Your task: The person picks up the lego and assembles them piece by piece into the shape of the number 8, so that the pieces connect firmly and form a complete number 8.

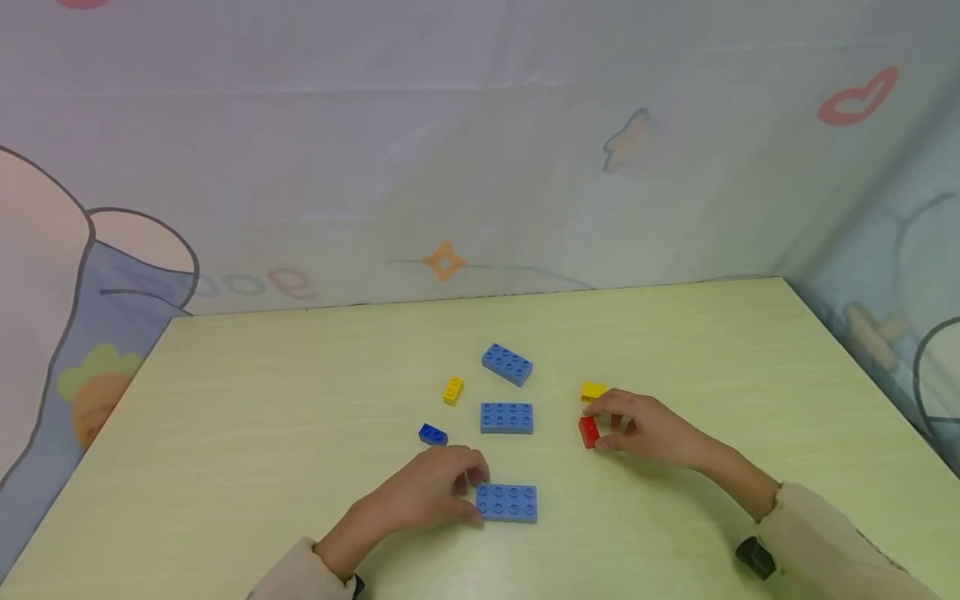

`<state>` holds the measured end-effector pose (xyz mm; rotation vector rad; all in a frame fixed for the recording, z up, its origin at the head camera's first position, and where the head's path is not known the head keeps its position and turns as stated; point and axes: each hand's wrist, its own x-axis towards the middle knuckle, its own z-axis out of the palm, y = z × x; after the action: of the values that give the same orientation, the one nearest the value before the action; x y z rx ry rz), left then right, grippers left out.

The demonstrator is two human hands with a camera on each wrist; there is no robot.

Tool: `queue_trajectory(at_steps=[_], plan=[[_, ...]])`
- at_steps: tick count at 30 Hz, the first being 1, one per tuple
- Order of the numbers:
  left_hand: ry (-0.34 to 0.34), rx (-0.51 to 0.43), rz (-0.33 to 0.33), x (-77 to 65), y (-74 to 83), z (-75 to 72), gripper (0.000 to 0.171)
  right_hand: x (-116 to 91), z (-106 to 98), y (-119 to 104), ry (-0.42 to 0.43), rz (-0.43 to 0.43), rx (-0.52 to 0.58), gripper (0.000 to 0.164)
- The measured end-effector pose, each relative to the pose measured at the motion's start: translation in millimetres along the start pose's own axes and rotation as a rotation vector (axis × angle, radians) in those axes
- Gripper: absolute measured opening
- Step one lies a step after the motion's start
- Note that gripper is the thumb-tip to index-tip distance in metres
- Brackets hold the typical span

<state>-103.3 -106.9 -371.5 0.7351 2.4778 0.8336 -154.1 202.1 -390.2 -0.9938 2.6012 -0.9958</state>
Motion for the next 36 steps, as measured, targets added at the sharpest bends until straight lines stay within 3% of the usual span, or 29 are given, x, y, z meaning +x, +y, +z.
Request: queue_trajectory(at_steps=[10,19,36], plan=[[0.054,0.003,0.002,3.7,-2.3,-0.9,0.026,0,2,-2,-0.008,0.043,0.009,0.033],[0.140,0.003,-0.048,12.5,-6.0,-0.7,0.026,0,3,0,-0.010,0.052,0.006,0.030],[0.162,-0.011,-0.069,12.0,-3.0,-1.5,0.029,6,5,-17,-0.001,0.010,0.045,0.029]])
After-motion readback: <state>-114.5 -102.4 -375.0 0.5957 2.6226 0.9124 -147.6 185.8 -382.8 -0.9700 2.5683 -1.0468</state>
